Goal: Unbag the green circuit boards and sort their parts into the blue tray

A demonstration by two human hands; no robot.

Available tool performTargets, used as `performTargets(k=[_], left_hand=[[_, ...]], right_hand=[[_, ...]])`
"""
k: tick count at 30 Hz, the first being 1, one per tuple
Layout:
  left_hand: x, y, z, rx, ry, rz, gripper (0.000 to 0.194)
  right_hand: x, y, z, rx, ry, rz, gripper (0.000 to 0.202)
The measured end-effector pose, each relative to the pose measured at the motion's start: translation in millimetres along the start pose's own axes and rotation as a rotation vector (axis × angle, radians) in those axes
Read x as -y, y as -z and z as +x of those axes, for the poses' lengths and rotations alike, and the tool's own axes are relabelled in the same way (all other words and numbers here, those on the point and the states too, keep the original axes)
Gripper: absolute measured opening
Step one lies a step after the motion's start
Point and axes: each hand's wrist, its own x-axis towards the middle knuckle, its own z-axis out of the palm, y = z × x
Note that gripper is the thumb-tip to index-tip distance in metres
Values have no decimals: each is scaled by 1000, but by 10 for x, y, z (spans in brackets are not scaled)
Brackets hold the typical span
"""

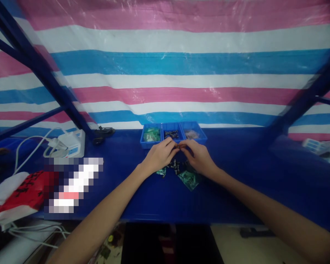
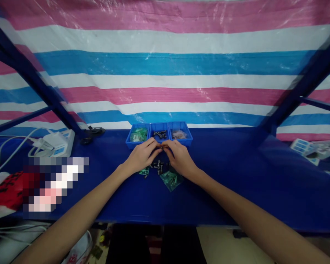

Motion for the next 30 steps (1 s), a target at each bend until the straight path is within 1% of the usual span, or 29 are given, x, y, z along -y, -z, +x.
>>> performTargets(k=[3,6,8,13,15,18,24,27,29,30], left_hand=[[7,-17,-1,-11,-1,-31,27],[-4,-24,2,-23,-10,-56,30],[-20,-11,7,-23,-12,-57,31],[-54,47,15,-69,16,-91,24],[-57,54,12,-76,6,-102,21],[-47,39,5,-62,-27,-104,21],[-7,6,-7,-43,-47,-73,18],[-16,6,-8,-38,-54,-57,19],[-29,4,-5,-47,-41,-59,23],[-34,2,-3,-53,-30,-66,25]], right_hand=[[-22,3,2,5,27,-45,17],[-29,6,4,2,34,-80,8],[-15,3,3,11,30,-61,4],[54,-8,1,46,-44,28,7],[70,-5,5,47,-72,39,10],[76,4,11,43,-99,57,12],[76,-6,-7,3,-78,9,18],[76,9,-4,-35,-86,24,13],[70,27,5,-34,-70,59,7],[66,33,9,-26,-57,76,8]])
